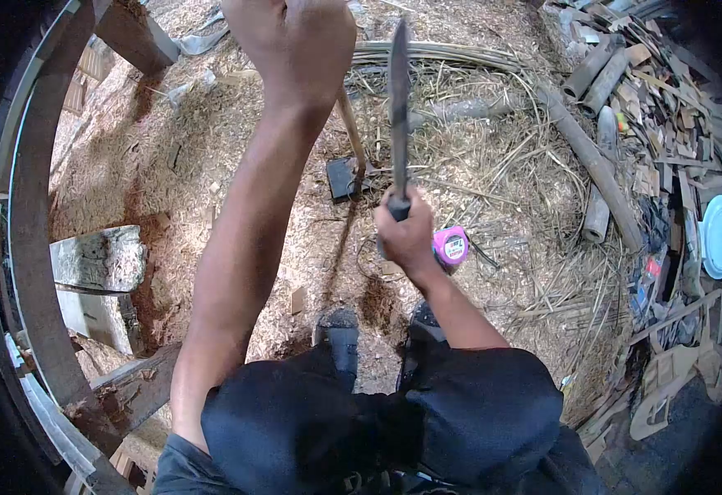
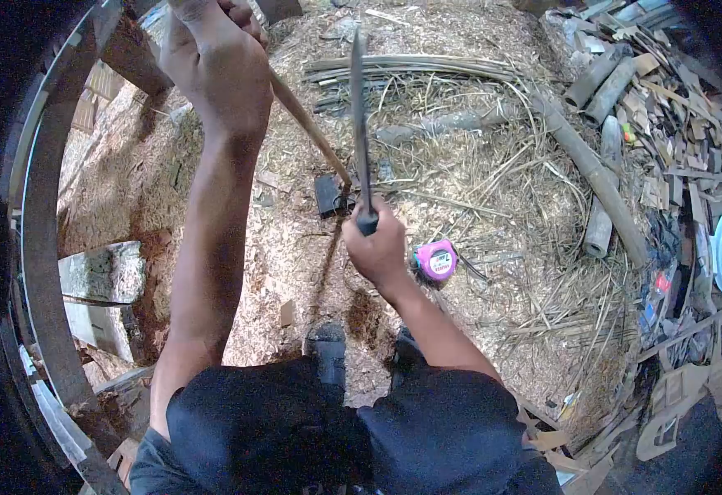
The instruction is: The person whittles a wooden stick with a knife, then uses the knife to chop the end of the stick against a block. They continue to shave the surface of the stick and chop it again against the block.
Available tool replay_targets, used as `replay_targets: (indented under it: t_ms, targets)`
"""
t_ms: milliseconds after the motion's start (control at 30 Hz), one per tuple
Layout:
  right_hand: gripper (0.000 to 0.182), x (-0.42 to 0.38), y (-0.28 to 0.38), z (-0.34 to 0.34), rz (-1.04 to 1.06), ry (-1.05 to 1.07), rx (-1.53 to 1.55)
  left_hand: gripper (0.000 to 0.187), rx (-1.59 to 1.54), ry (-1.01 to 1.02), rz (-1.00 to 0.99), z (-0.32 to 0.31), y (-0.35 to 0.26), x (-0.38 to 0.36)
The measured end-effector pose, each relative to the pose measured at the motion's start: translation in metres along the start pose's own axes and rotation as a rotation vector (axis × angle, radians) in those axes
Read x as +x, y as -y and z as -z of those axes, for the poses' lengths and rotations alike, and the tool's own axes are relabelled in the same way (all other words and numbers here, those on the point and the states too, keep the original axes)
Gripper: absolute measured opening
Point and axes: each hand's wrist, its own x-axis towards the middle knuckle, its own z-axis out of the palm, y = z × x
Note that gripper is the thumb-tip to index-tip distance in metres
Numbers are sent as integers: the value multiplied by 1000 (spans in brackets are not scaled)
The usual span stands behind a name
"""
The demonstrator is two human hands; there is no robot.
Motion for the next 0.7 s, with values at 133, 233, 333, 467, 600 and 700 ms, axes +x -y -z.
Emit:
replay_targets:
  t_ms: [133, 233, 333, 467, 600, 700]
  targets:
    - [17, -2, -57, 2, -80, 164, -110, 51, -910, 94, 378, -2, -15, -3]
    - [16, 1, -5, 3, -125, 53, -41, 50, 40, 24, 51, 2, -1, 0]
    - [16, 1, 4, 1, -2, -14, -27, 50, 52, 44, 103, 2, -8, 0]
    - [15, 2, -56, 0, -204, 144, -308, 50, -52, 7, 107, -3, -2, -1]
    - [14, 5, -23, 6, -89, 53, -55, 47, -3, 54, 1, -1, -5, -5]
    - [14, 4, -5, 1, 9, -9, -47, 46, -87, 64, 191, -7, -21, -4]
